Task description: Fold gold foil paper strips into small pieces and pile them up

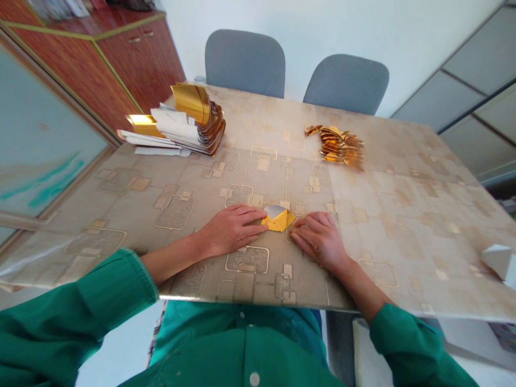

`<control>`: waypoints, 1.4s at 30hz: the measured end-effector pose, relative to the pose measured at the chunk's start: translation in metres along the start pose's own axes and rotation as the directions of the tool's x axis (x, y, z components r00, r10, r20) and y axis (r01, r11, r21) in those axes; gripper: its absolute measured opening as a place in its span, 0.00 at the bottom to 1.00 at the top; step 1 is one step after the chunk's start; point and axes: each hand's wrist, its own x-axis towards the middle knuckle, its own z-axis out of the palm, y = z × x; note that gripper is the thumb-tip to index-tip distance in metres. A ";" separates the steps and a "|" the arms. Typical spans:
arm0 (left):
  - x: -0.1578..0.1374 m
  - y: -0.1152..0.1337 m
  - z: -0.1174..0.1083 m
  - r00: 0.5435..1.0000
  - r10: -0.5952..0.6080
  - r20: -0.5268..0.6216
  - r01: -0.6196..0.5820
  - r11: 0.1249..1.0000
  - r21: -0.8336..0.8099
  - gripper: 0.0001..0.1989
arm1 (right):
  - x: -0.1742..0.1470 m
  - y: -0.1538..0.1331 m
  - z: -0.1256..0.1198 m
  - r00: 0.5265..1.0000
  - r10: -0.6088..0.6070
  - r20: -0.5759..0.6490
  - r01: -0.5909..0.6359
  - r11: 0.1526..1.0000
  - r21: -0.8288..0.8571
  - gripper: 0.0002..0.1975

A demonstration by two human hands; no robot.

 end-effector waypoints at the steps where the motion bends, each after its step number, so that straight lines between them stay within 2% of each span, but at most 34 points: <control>1: 0.000 -0.001 0.000 1.000 0.006 -0.007 -0.006 1.000 -0.002 0.14 | 0.000 0.003 -0.001 0.997 0.063 -0.038 -0.062 0.998 0.005 0.10; 4: 0.004 -0.005 0.000 0.999 0.049 -0.018 -0.050 0.999 -0.009 0.14 | 0.004 0.009 -0.004 0.986 0.156 -0.060 -0.154 0.987 0.051 0.09; 10: 0.025 -0.010 -0.004 0.991 0.129 -0.022 -0.131 0.989 -0.069 0.13 | 0.023 0.006 -0.001 0.994 0.074 0.079 -0.084 0.988 0.128 0.06; 15: 0.028 -0.004 0.009 0.995 0.000 -0.095 -0.008 0.996 -0.086 0.12 | 0.030 0.007 0.005 0.983 0.126 0.137 -0.143 0.982 0.126 0.05; 19: 0.022 0.001 0.013 0.988 -0.079 -0.130 0.070 0.995 -0.072 0.12 | 0.026 0.010 0.010 0.978 0.178 0.110 -0.196 0.965 0.176 0.03; 23: 0.020 0.000 0.005 0.992 0.005 -0.125 -0.003 1.000 0.013 0.12 | 0.021 0.012 0.010 0.990 0.135 0.048 -0.142 0.973 0.181 0.03; 27: 0.019 0.003 0.001 0.995 0.050 -0.090 -0.044 0.997 0.068 0.10 | 0.018 0.009 0.008 0.999 0.040 0.016 -0.041 0.993 0.114 0.06; 30: 0.018 0.010 0.003 0.996 0.042 -0.077 -0.036 0.996 0.081 0.10 | 0.019 0.003 0.010 0.999 -0.029 0.037 0.026 0.995 0.094 0.09; 34: 0.016 0.015 0.005 0.995 0.038 -0.096 -0.029 0.995 0.090 0.10 | 0.021 -0.007 0.016 0.997 -0.022 0.078 0.014 0.995 0.095 0.12; 42: 0.009 0.008 -0.002 0.995 0.092 -0.049 -0.089 0.995 0.045 0.11 | 0.021 -0.013 0.020 0.984 -0.101 0.146 0.088 0.992 0.089 0.11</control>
